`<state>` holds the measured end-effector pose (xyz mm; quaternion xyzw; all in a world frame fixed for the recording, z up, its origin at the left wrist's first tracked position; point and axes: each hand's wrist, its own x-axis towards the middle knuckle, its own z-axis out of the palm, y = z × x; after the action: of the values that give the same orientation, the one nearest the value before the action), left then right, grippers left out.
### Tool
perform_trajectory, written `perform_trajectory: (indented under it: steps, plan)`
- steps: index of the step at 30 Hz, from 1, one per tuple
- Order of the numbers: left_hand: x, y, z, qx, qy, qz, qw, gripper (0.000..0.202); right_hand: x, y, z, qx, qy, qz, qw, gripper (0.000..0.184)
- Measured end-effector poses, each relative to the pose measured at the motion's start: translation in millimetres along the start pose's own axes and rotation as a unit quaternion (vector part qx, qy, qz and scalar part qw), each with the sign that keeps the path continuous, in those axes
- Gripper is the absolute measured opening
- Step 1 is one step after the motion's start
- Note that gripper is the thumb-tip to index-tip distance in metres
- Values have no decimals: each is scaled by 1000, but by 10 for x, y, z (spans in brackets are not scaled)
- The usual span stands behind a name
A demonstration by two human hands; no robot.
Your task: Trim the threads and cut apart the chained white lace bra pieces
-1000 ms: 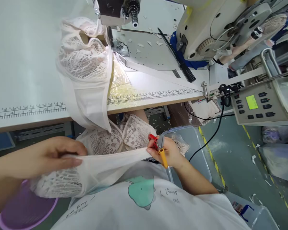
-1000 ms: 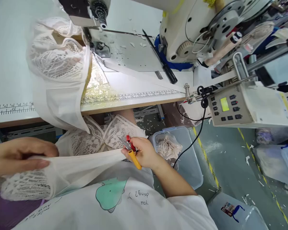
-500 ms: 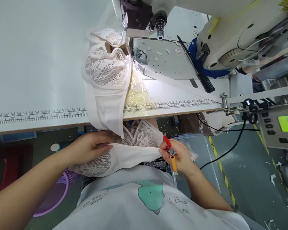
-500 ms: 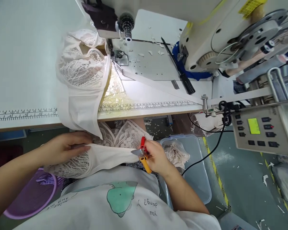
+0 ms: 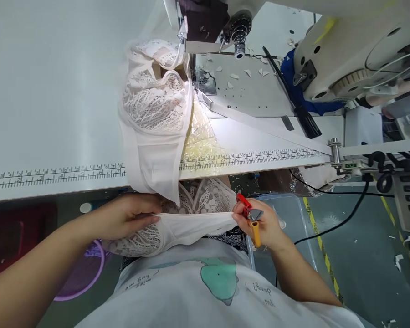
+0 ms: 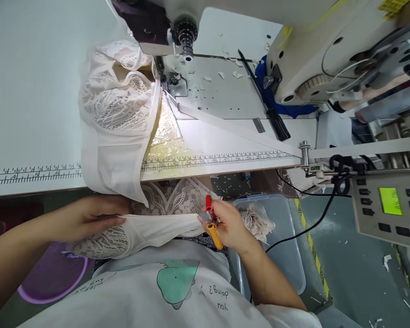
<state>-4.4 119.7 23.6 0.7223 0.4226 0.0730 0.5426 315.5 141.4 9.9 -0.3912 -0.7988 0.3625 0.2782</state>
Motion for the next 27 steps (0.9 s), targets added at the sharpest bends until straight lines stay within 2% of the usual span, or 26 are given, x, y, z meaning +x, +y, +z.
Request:
perform_trajectory:
  steps: [2,4,7,9,11,13,15,17,22,24,27]
  plan:
    - [-8,15,-4,11,14,-21,1000,25,37,0,8,-6,-6,9,1000,10]
    - [-8,24,7,53,62,-50,995,24,75,-5,1,0,-20,15,1000,14]
    - [37,73,48,203,130,-73,968,25,120,-12,-36,11,-48,27,998,14]
    - [118,163,101,317,125,-74,937,28,134,-15,-64,11,-63,32,997,12]
    - [243,297,187,369,108,-30,923,31,139,-21,-82,8,-74,26,997,12]
    - [402,444,303,340,114,58,932,31,140,-35,-88,8,-84,18,996,12]
    - [570,565,423,278,149,134,940,30,140,-58,-83,8,-89,17,996,13]
    - [707,635,518,219,181,158,946,28,141,-85,-73,8,-84,18,996,14]
    - [806,675,558,-5,163,119,979,20,137,-119,-49,50,-38,34,997,21]
    - [775,687,528,-90,169,89,977,17,126,-107,-43,109,-24,57,992,21]
    - [723,702,499,-139,197,74,968,15,102,-78,-35,181,7,77,980,19]
